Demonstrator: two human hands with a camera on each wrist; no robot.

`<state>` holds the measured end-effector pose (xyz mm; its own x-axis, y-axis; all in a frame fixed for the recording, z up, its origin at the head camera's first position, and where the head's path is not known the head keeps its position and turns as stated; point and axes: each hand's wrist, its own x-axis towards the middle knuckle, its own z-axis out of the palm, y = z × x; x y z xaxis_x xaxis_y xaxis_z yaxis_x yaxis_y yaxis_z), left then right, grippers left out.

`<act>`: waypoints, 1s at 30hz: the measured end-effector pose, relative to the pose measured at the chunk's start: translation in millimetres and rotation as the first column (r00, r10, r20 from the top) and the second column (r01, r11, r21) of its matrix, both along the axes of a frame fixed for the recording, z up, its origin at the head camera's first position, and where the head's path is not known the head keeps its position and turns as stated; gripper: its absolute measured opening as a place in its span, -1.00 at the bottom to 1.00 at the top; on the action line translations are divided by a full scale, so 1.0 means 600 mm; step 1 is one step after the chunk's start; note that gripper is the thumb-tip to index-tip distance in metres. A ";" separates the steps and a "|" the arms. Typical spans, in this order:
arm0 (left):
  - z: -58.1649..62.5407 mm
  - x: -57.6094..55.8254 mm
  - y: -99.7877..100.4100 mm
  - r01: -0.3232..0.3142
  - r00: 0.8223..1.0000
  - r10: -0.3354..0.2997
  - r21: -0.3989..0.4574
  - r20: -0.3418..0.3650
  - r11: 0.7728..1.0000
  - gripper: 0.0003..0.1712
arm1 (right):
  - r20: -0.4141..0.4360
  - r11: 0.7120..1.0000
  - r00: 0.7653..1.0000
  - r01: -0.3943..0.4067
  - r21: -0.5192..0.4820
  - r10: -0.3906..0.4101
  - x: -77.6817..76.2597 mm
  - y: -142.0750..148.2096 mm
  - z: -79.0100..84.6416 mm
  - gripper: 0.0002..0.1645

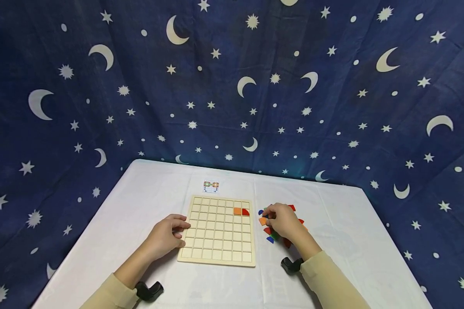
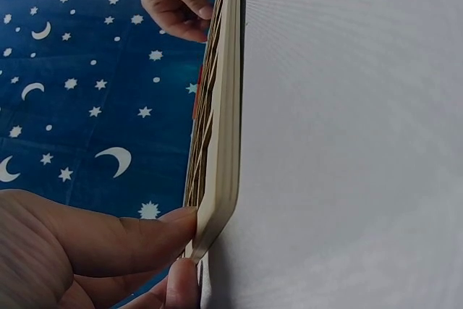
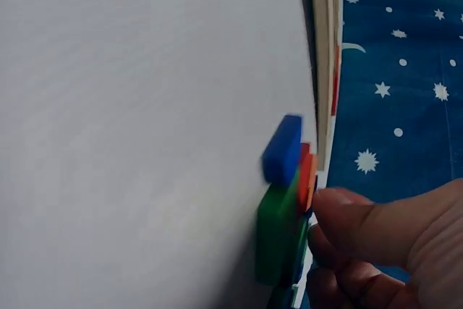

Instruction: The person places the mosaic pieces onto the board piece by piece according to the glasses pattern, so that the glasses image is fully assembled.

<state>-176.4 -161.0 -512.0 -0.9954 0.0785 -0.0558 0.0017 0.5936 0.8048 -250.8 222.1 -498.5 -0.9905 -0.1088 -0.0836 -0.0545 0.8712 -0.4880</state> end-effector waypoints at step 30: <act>0.001 0.000 0.001 -0.006 1.000 0.005 0.007 0.009 1.000 -0.42 | -0.035 0.992 0.993 -0.118 -0.054 0.116 0.010 -0.067 -0.001 -0.88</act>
<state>-176.4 -160.5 -511.5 -0.9952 0.0735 -0.0643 -0.0089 0.5875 0.8091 -244.8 182.0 -498.8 -0.9728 -0.2274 -0.0431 -0.1704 0.8296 -0.5318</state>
